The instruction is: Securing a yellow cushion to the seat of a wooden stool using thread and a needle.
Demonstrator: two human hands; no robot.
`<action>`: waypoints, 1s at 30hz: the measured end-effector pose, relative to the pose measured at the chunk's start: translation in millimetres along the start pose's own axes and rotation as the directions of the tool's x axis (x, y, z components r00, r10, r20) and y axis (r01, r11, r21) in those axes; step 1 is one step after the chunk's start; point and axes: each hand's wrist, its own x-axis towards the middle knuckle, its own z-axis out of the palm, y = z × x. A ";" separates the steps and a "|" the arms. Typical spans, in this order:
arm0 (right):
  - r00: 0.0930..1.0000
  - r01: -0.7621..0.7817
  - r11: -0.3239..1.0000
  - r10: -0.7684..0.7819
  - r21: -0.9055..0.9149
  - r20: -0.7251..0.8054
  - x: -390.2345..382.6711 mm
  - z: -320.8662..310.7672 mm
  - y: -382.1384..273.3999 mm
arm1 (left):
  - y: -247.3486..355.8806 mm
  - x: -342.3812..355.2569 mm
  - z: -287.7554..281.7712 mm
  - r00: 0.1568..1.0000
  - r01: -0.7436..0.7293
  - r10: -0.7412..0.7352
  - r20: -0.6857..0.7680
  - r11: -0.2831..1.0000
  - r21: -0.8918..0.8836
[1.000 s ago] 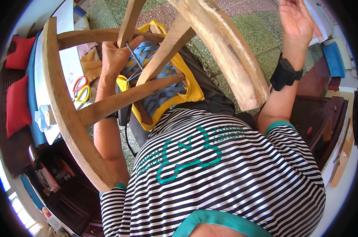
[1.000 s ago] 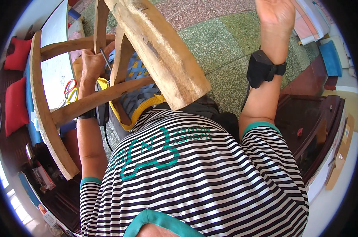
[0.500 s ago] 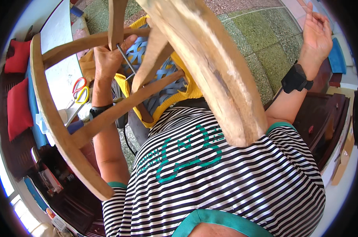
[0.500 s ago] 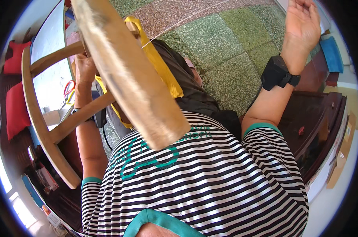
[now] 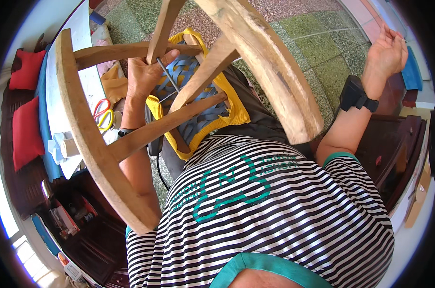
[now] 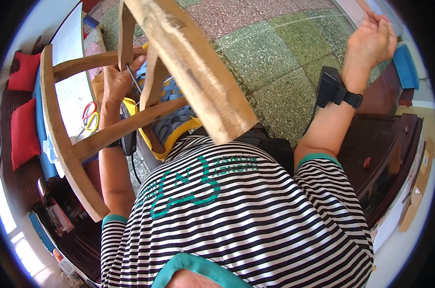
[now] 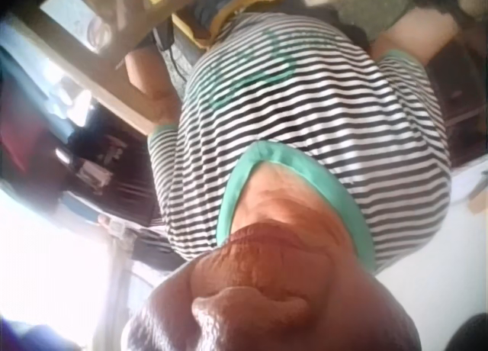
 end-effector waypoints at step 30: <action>0.145 -0.419 0.611 0.775 -0.671 0.615 -305.9 29.7 56.5 | -2.3 -35.5 -21.8 0.993 0.110 -0.109 -0.034 0.993 0.032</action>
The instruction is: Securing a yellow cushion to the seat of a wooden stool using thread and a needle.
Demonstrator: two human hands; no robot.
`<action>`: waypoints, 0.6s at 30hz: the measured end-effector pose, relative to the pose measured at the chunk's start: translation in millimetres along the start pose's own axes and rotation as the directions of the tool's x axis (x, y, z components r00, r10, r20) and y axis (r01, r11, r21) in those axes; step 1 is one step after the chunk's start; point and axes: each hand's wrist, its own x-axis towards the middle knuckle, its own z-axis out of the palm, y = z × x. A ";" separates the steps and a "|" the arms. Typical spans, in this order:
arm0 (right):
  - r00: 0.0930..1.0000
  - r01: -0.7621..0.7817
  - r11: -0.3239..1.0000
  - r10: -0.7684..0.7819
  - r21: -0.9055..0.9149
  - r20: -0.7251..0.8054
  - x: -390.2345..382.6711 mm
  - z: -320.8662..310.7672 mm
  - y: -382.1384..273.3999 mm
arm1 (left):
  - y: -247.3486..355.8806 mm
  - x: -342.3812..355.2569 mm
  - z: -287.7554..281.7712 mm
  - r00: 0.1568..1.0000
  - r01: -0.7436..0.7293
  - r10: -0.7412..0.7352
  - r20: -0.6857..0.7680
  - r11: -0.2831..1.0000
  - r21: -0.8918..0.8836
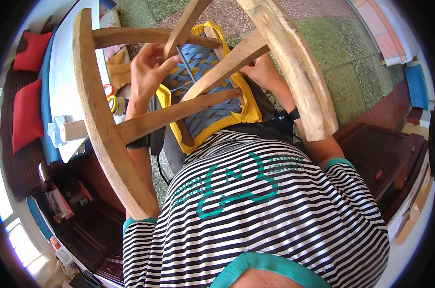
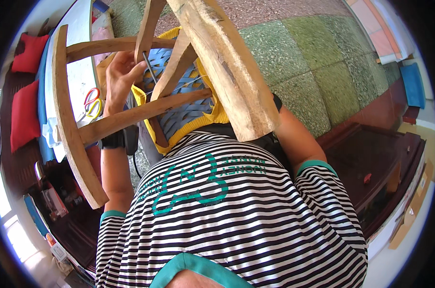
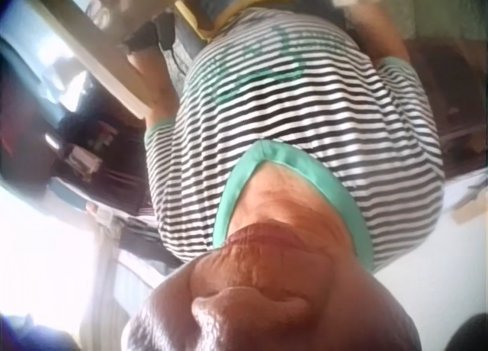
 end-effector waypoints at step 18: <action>0.976 0.195 0.912 -0.215 -0.361 -0.017 -12.1 -1.2 -57.7 | 5.6 -94.0 -11.4 0.997 -0.043 0.063 -0.040 0.922 0.386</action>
